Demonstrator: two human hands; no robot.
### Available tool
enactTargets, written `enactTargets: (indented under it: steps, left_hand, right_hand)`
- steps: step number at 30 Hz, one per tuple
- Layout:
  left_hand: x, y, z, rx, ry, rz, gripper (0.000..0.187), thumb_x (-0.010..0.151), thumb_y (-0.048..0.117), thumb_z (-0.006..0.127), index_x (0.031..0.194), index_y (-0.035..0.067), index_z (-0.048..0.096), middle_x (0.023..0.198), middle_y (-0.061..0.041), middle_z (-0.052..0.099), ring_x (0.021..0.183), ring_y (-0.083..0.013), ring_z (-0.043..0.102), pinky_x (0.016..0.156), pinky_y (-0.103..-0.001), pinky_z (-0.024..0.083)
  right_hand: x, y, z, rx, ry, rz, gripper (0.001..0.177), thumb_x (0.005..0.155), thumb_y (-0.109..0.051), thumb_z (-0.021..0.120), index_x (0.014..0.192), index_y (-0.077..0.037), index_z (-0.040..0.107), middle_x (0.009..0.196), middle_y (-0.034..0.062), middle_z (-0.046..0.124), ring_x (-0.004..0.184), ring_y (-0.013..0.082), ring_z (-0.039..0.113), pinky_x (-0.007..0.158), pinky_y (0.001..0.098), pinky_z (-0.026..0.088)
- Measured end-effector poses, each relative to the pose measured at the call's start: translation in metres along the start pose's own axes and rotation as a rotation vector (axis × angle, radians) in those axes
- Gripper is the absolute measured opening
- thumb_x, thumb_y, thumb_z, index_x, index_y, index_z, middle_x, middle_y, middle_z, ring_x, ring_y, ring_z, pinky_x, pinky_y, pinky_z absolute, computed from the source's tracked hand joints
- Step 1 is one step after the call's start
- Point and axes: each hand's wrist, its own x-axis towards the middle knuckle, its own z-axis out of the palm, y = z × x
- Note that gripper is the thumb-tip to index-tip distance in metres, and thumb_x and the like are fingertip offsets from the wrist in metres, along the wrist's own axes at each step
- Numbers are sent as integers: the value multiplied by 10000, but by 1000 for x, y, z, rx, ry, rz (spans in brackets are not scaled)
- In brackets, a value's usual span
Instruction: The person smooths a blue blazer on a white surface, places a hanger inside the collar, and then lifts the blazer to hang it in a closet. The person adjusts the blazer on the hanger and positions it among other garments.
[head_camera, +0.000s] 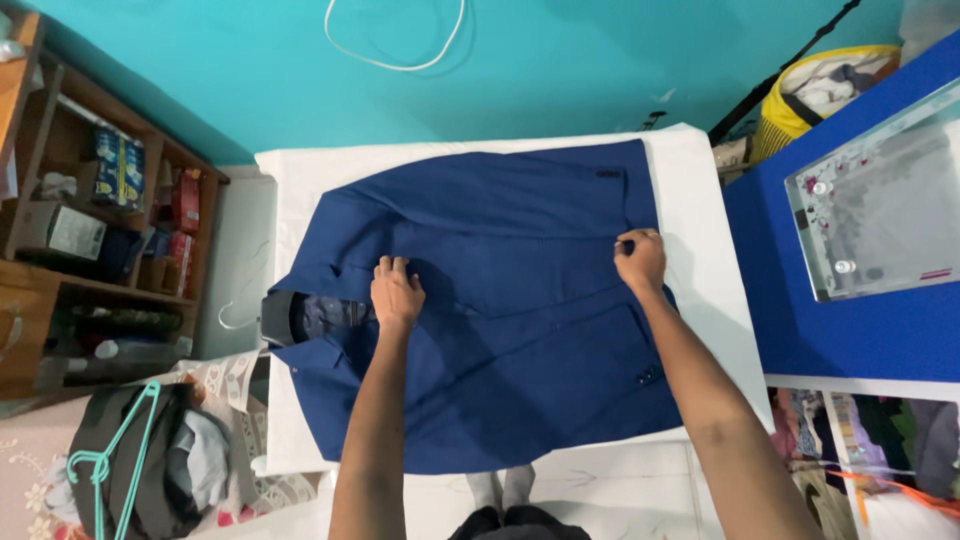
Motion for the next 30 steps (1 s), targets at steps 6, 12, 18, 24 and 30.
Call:
enactTargets:
  steps: [6,12,18,24,30]
  left_hand:
    - [45,-21,30,78,3,119,546,866,155,706,1394,63,603,1543,-183,486,1371,-370,477,1065,-480,444]
    - [76,-24,38,122,-285,22,715,902,258,692,1556,167,418,1655,-111,295,1500,-337,306,1180,-531,308]
    - [82,-29,36,113,-264,39,717,918,313,685,1568,212,400,1672,-102,279,1514,-334,293,1193,-538,308]
    - [75,-24,32,133,-211,76,709,935,347,633,1581,175,397,1675,-130,281,1519,-345,281,1207,-550,271]
    - [0,44,35,31,18,217,682,1020,424,517,1581,62,376,1679,-219,253,1567,-411,185,1238,-604,146]
  right_hand:
    - [44,31,10,-27,115,76,215,813,-115,775,1027,-112,783,1139,177,659,1093,385,605,930,461,513]
    - [76,47,22,75,116,217,207,779,-56,802,969,-136,803,1024,144,725,939,311,692,837,418,558]
    - [80,49,33,178,142,215,202,778,34,779,845,-153,815,868,101,742,807,250,707,792,369,561]
    - [72,27,19,198,91,336,169,857,-6,735,925,-146,801,1077,88,758,917,245,723,885,393,566]
    - [21,-9,8,-72,251,-137,499,991,-181,696,1450,-11,597,1571,226,433,1472,390,383,1231,585,261]
